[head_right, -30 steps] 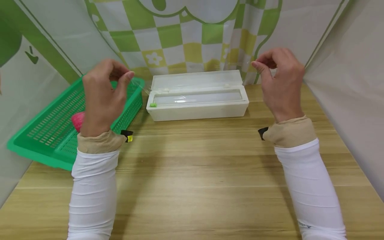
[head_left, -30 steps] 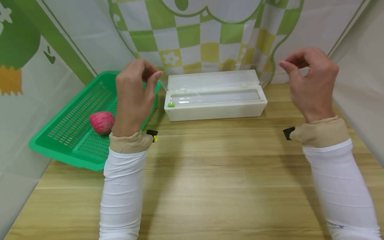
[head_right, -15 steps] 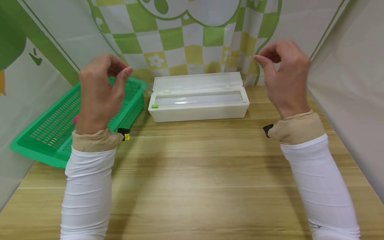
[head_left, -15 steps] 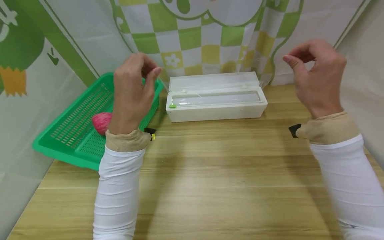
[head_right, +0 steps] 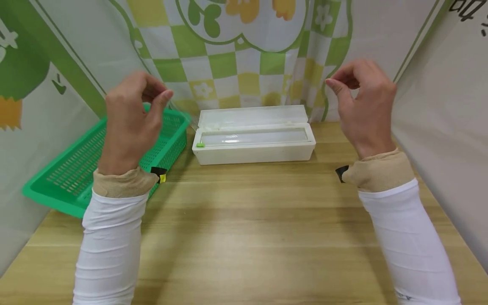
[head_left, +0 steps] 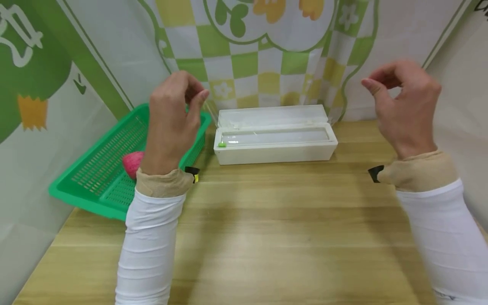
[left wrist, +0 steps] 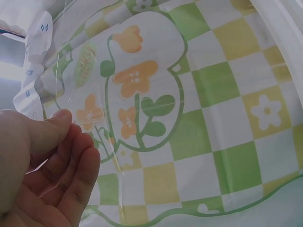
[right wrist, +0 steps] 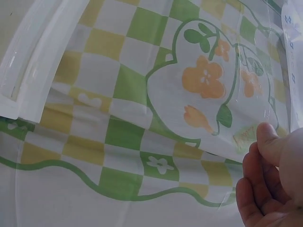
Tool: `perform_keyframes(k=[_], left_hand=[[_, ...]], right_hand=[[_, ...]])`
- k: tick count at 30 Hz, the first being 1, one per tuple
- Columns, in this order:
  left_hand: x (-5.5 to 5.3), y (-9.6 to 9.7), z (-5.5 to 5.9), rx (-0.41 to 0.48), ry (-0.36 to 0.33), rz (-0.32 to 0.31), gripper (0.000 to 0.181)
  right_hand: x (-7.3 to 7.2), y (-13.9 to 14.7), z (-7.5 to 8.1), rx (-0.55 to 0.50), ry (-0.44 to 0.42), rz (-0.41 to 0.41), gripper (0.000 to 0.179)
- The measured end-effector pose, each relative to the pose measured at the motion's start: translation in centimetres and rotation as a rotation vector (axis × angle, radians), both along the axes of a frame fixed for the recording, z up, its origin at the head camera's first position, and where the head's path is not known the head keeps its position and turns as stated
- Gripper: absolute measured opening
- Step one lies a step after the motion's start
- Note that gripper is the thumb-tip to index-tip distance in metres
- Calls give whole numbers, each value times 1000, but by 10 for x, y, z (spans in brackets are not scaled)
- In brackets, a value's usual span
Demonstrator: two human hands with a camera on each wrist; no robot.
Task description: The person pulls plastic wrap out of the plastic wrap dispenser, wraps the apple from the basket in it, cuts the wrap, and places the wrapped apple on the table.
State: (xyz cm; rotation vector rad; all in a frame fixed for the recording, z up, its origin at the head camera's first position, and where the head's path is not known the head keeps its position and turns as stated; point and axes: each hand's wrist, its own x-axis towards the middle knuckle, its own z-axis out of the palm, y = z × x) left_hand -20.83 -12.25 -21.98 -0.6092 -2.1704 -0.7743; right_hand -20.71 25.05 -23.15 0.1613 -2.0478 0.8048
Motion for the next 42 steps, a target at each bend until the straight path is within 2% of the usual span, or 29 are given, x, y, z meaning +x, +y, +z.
perform_keyframes(k=[12,27,35,42], left_hand=[[9,0,8,7,-21,-8,17],[20,1,27,14,21,-12,20],[26,1,38,31,50,-14,19],[30,1,42,15,96,-21,22]], right_hand=[[7,1,5,14,2,-12,23],[17,-4,30,-3,42,-46,23],[18,4,39,37,100,-2,24],[22,2,46,-20,74,-49,21]])
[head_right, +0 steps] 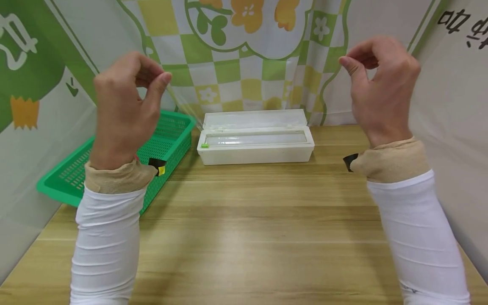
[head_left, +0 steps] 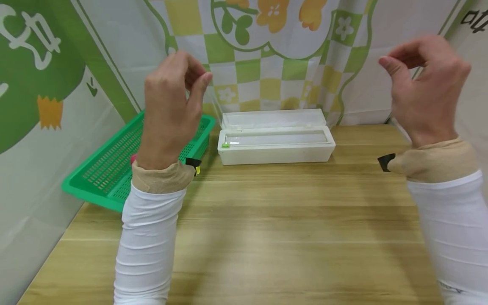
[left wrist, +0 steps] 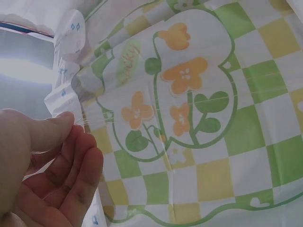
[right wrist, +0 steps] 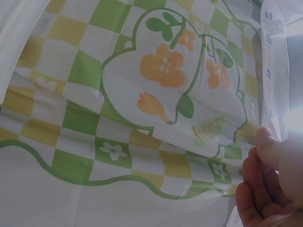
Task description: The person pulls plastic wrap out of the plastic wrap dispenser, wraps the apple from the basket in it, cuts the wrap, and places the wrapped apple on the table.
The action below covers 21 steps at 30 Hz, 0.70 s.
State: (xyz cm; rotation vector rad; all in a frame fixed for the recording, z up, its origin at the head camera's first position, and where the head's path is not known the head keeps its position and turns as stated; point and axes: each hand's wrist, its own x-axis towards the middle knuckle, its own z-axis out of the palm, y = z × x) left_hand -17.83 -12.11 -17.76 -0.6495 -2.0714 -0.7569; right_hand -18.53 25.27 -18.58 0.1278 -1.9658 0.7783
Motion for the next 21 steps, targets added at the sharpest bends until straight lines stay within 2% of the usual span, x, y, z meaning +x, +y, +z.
perform_keyframes(k=[7,12,17,21], left_hand=[[7,5,5,-17,27,-13,22],[16,10,5,-35,29,-71,20],[29,14,-3,-45,-2,-150,20],[43,15,-16,-44,-20,-209,18]], right_hand=[[1,2,6,24,34,-14,16],[2,2,8,-2,35,-24,11],[5,3,5,13,64,-30,11],[10,3,1,7,71,-32,5]])
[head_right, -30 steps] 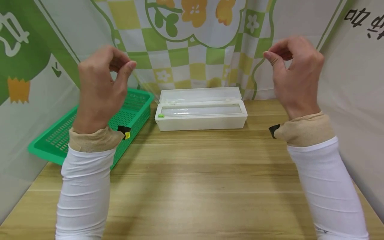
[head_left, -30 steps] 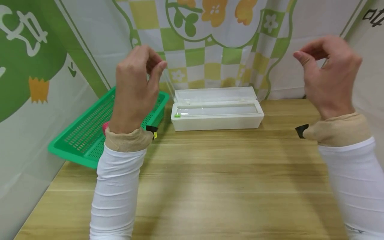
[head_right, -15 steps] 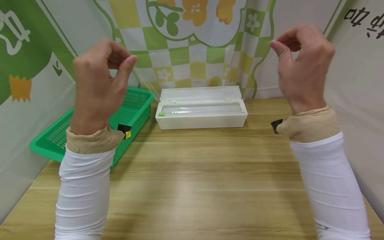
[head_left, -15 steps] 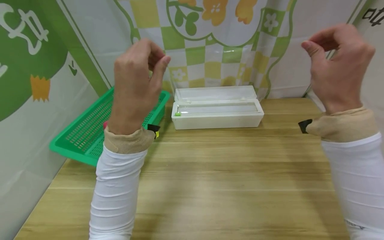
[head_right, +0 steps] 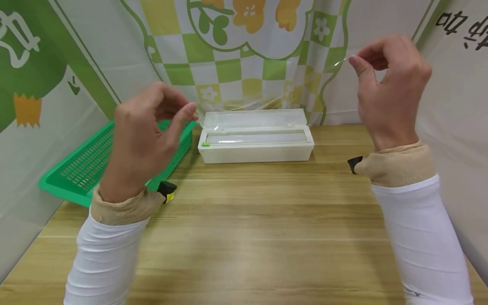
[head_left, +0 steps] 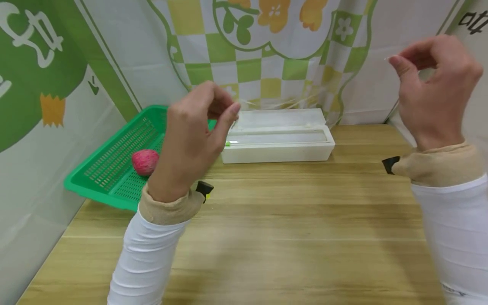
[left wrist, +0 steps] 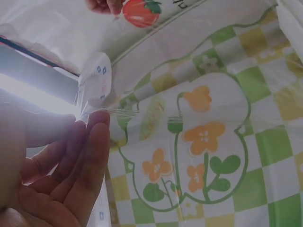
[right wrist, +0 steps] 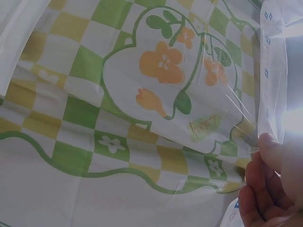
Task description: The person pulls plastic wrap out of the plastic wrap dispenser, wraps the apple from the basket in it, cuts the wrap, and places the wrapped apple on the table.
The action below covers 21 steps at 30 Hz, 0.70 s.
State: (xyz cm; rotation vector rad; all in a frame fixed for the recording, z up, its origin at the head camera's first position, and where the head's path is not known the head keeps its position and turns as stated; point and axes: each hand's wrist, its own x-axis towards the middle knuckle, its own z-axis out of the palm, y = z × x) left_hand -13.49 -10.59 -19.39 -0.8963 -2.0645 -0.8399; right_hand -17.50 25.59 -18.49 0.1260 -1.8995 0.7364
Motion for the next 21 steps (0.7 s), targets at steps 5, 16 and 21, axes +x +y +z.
perform_keyframes(k=[5,16,21], left_hand=[[18,-4,-26,-24,17,-66,12],[37,-3,-88,24,-178,-373,14],[38,-3,-116,-8,-237,-487,20]], right_hand=[[12,3,-7,26,10,12,7],[46,3,-22,49,23,88,33],[58,0,-33,55,61,122,32]])
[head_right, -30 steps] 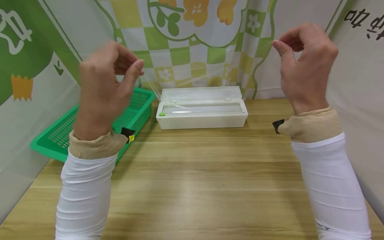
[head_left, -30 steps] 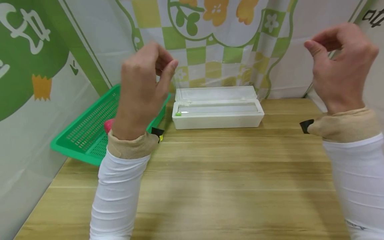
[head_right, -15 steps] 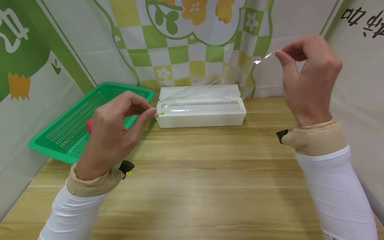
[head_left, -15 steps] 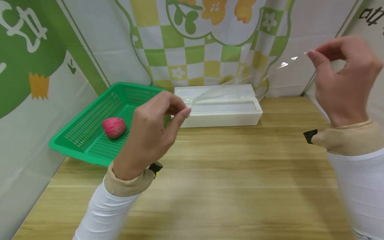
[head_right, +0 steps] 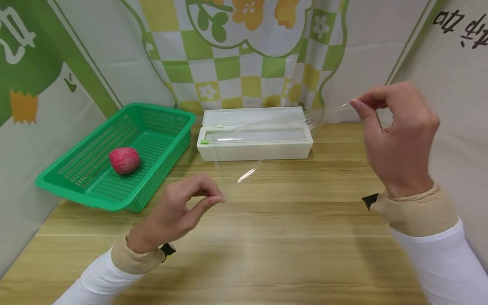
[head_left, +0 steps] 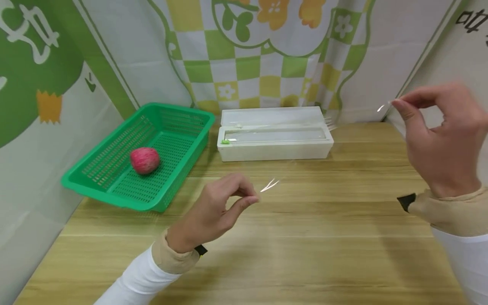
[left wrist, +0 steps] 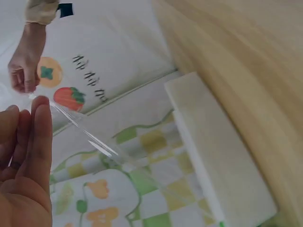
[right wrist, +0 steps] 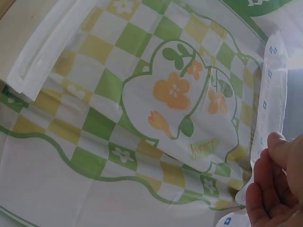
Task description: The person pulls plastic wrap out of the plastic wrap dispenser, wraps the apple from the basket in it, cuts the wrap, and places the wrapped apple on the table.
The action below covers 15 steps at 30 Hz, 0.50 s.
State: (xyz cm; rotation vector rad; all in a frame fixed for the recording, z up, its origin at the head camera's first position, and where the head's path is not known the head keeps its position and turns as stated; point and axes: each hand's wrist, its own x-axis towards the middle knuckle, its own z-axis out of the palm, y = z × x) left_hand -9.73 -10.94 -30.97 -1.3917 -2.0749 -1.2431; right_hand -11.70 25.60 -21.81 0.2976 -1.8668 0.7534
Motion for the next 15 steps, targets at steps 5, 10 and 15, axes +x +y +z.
perform_keyframes(k=[5,10,15], left_hand=[[3,-8,-20,-41,-68,-40,23],[7,-22,-33,-70,-117,-45,20],[12,-42,-37,-113,-78,-31,12]], right_hand=[[13,3,-11,60,19,16,29],[26,1,-25,136,62,59,35],[42,-1,-39,285,121,116,52]])
